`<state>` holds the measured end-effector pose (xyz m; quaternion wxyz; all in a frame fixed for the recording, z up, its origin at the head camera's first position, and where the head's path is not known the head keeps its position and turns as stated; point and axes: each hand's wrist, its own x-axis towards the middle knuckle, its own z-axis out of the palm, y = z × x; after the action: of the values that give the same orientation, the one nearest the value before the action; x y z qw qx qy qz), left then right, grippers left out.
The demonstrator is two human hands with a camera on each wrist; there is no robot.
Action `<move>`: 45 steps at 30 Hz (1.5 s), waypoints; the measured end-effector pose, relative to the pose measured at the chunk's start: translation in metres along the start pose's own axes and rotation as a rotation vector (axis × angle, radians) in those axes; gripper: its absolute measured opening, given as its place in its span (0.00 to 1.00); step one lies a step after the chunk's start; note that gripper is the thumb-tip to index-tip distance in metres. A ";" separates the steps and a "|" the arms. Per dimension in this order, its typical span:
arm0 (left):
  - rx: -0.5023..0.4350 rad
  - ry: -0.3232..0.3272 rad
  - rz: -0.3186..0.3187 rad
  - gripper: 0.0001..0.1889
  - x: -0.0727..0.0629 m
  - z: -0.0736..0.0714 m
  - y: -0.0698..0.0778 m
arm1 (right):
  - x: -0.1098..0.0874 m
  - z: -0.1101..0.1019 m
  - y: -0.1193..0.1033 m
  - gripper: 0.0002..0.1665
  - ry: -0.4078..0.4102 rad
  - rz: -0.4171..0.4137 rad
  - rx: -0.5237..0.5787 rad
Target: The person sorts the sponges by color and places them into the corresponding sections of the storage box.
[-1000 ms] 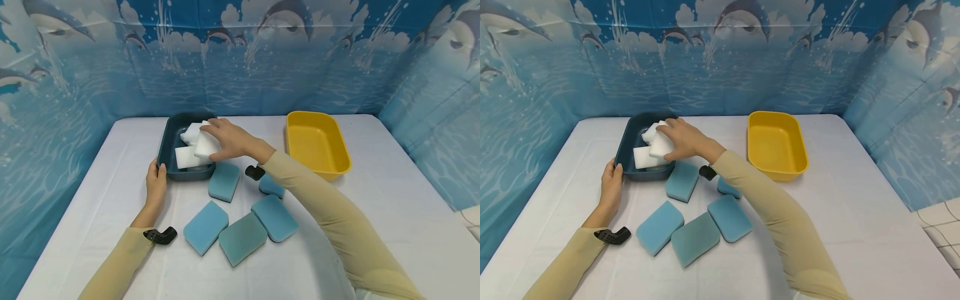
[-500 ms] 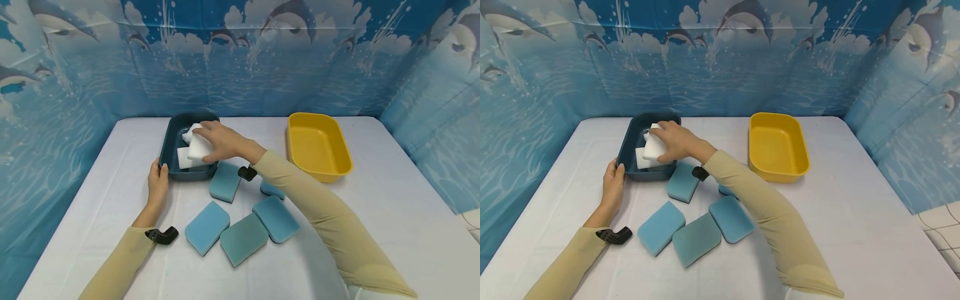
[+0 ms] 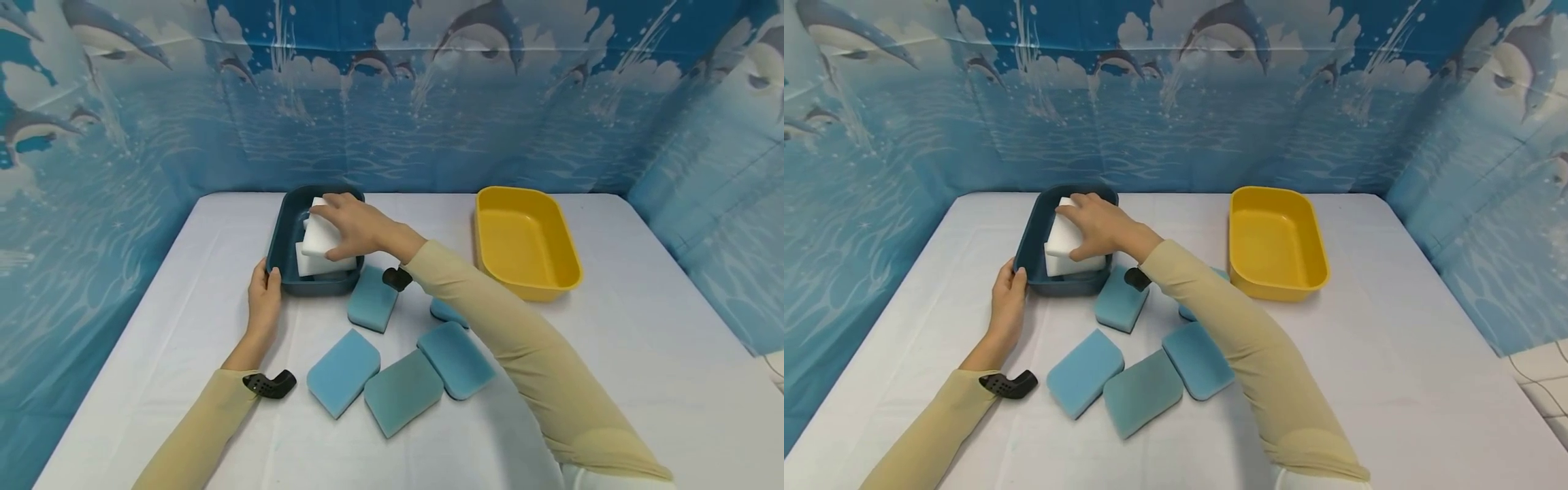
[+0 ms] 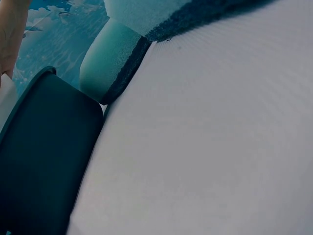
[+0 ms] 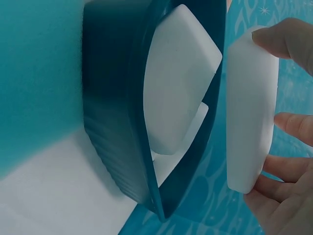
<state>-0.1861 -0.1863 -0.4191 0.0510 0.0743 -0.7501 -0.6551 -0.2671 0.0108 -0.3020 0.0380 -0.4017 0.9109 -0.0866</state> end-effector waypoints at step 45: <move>0.038 -0.019 -0.012 0.28 0.001 -0.003 0.002 | -0.020 0.007 0.010 0.35 0.066 0.032 0.022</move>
<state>-0.1866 -0.1886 -0.4163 0.0386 0.0736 -0.7624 -0.6418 -0.2601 0.0316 -0.3111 0.0138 -0.3835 0.9170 -0.1092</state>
